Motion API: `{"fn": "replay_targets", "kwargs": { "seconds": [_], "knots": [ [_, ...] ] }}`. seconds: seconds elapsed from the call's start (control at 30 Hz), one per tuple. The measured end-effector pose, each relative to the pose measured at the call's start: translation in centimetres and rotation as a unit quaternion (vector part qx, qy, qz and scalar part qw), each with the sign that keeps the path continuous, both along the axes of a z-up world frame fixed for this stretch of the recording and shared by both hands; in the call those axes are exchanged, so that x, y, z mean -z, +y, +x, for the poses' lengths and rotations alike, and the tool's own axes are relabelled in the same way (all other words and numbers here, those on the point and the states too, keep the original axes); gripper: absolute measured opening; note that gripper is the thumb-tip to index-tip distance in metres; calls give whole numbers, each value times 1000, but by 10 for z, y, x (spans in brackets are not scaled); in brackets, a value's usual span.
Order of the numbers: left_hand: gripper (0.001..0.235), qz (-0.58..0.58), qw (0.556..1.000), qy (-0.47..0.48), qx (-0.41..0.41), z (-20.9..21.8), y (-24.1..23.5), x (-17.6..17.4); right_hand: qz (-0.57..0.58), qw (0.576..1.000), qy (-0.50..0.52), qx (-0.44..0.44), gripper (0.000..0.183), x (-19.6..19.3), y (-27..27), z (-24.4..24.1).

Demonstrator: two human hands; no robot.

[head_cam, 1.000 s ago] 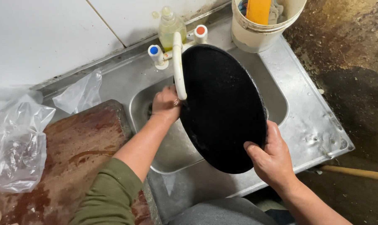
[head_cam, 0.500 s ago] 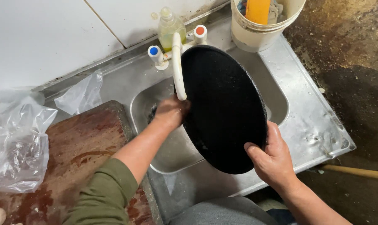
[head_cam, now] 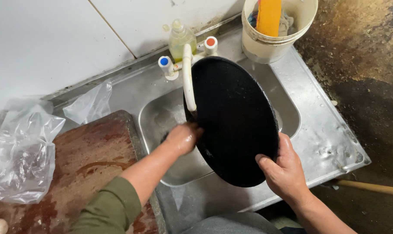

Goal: Washing a pan and then portioning mushrooms into plastic bags.

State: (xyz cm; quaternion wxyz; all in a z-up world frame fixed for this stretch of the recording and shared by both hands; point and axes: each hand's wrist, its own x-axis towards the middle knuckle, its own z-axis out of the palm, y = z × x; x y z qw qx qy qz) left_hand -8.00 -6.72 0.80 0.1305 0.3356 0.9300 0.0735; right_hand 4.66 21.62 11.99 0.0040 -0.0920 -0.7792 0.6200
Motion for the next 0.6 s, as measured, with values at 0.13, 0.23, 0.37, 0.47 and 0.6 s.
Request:
{"fn": "replay_targets", "kwargs": {
  "seconds": [0.13, 0.23, 0.37, 0.47, 0.6],
  "knots": [
    [30, 21, 998, -58, 24, 16, 12, -10, -23, 1000, 4, 2, 60, 2, 2, 3],
    [24, -2, 998, -55, -27, -9, 8, -33, -34, 999, -8, -3, 60, -1, -2, 4],
    [26, -76, 997, -8, 13, -11, 6, -13, 0, 1000, 12, -7, 59, -3, -4, 5],
    [35, -93, 993, -56, 51, 4, 11, 1, -23, 999, 20, -9, 60, -1, -2, 2],
    [31, -56, 990, -110, -66, -13, 14, -47, -20, 1000, -13, -2, 58, 0, -2, 1]
  ]
}}
